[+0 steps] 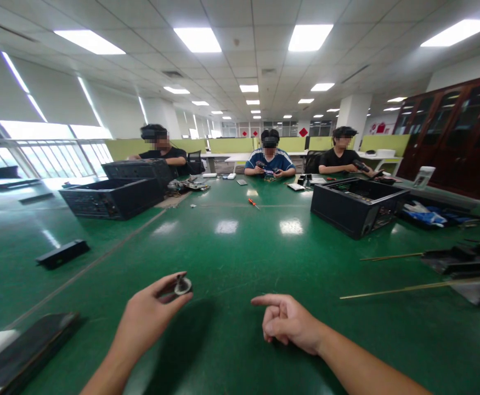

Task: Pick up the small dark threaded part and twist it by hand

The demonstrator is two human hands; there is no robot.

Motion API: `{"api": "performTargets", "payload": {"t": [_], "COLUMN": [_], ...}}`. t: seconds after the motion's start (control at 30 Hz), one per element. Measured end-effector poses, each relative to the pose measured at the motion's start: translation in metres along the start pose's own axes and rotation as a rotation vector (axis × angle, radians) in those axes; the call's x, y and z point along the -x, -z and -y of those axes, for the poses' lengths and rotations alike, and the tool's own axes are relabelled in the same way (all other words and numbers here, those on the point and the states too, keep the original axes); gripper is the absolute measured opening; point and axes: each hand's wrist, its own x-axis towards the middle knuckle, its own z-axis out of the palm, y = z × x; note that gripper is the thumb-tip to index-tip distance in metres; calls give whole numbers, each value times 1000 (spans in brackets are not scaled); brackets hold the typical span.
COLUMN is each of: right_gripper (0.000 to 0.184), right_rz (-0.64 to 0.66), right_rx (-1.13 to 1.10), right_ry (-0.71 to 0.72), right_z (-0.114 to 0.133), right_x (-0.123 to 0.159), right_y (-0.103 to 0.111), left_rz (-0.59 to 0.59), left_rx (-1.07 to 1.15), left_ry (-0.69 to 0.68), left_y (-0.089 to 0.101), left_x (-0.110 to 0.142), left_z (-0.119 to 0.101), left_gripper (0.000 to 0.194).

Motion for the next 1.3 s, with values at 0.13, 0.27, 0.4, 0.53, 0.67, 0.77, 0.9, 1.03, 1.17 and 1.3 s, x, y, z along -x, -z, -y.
{"api": "performTargets", "payload": {"t": [0.13, 0.27, 0.4, 0.53, 0.67, 0.77, 0.9, 1.03, 1.17, 1.3], "right_gripper": [57, 45, 58, 53, 41, 37, 29, 22, 20, 14], "right_rz": [-218, -318, -309, -327, -356, -387, -401, -383, -372, -362], "right_rx": [146, 409, 640, 693, 717, 757, 837, 864, 888, 904], "right_ry": [148, 276, 231, 208, 219, 268, 332, 362, 388, 423], "right_z": [5, 8, 7, 5, 6, 8, 13, 18, 19, 19], "right_x": [1, 5, 8, 7, 7, 8, 11, 12, 12, 13], "right_y": [0, -5, -11, -13, -12, -12, -13, -15, -17, -17], "left_rz": [229, 349, 367, 360, 326, 337, 343, 350, 367, 372], "left_rx": [201, 185, 133, 143, 177, 196, 198, 212, 230, 244], "left_ry": [-186, -444, -578, -650, -663, -674, -669, -645, -638, -639], "left_y": [-56, -87, -95, -98, -102, -103, -103, -105, -107, -108], "left_x": [4, 19, 29, 28, 28, 31, 33, 33, 35, 36], "left_z": [-44, -53, -34, -20, -20, -22, -22, -23, -23, -23], "left_gripper": [38, 26, 34, 35, 32, 33, 32, 30, 32, 32]}}
